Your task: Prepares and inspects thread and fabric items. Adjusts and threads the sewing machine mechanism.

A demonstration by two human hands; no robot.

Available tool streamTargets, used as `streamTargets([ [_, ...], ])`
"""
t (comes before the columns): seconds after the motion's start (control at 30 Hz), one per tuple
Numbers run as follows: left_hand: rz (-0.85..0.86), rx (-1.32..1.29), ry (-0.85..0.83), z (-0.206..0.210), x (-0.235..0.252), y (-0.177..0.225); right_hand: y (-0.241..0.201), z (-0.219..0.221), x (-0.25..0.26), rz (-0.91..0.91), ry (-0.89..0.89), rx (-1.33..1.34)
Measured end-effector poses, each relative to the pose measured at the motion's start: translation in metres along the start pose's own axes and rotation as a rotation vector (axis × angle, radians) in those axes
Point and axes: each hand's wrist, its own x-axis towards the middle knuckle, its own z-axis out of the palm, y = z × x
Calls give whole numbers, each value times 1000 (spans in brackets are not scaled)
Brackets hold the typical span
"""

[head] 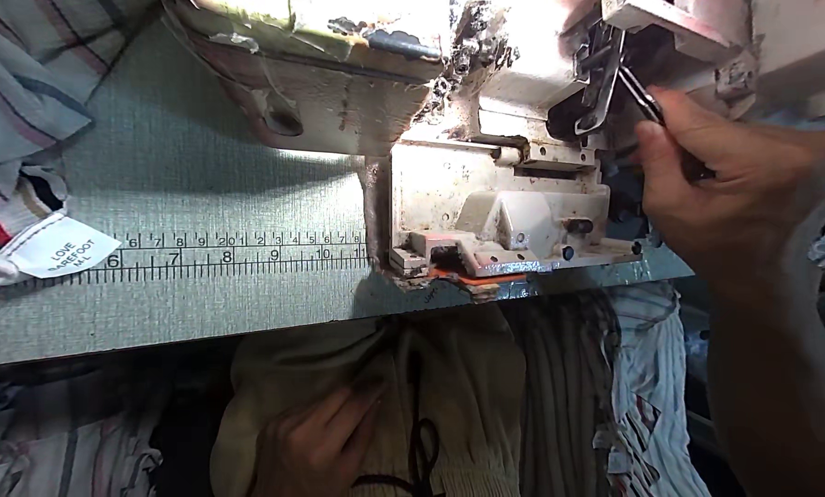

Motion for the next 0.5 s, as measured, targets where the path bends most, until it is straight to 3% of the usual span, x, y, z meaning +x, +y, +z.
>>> streamTargets([
  [0.5,4,-10,2,0,-1,-1,0,0,1,-17,11,-78],
])
